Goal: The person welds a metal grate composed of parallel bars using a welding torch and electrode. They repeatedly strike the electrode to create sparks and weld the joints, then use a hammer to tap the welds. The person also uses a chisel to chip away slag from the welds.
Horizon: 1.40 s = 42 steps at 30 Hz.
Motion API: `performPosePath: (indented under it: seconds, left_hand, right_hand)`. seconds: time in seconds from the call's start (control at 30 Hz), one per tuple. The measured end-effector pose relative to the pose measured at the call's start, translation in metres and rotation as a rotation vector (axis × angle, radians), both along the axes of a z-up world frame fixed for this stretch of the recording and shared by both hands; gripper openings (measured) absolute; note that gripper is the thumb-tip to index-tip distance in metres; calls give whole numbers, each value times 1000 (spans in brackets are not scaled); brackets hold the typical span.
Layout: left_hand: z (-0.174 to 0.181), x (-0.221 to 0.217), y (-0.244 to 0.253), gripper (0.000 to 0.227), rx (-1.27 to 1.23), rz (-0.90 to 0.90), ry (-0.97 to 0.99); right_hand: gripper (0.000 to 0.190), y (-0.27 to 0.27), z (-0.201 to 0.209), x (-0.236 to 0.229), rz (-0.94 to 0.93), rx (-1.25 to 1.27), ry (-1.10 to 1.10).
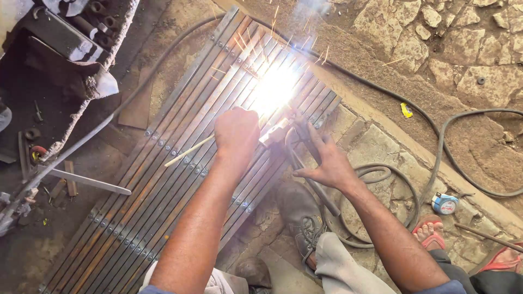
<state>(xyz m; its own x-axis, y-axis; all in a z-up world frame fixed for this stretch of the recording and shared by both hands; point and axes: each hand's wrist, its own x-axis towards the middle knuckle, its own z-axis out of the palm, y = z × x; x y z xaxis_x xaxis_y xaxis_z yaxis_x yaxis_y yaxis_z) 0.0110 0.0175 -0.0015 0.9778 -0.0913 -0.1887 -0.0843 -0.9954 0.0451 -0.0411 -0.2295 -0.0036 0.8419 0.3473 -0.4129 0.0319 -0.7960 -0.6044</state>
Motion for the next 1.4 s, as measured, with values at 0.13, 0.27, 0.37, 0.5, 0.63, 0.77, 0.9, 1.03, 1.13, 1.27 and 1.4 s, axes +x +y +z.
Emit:
performPosePath:
  seconds: [0.13, 0.27, 0.37, 0.5, 0.63, 0.77, 0.9, 1.03, 1.13, 1.27, 1.4]
  left_hand:
    - [9, -6, 2, 14, -27, -27, -75]
    - [15, 0, -2, 13, -6, 0, 44]
    - [12, 0, -3, 14, 8, 5, 16]
    - [9, -7, 0, 12, -58, -37, -115]
    - [11, 0, -2, 14, 10, -13, 46]
    - [15, 1, -5, 13, 50, -16, 53]
    - [8, 2, -6, 16, 62, 16, 82]
    - [0, 4, -4, 18, 56, 51, 109]
    - [-1, -2, -2, 22, 27, 29, 30]
    - [0, -1, -1, 20, 54, 25, 76]
    - [3, 2, -1, 21, 51, 48, 101]
  right_hand:
    - [132, -1, -1, -1, -12, 14, 2]
    - [133, -1, 1, 1, -13, -21, 61]
    - [134, -4, 0, 0, -13, 25, 24]
    - [133, -4, -4, -1, -6, 46, -10]
    - [137, -2, -3, 2, -4, -28, 56]
    - [137, -4, -8, 3, 16, -77, 78]
    - [140, -9, -28, -7, -80, 36, 116]
    - [132, -33, -45, -45, -252, 106, -248]
    - [131, -61, -49, -86, -569, -99, -170]
    - [101, -73, -78, -119, -245, -510, -833]
    - [55, -13, -143, -130, -457, 234, -113]
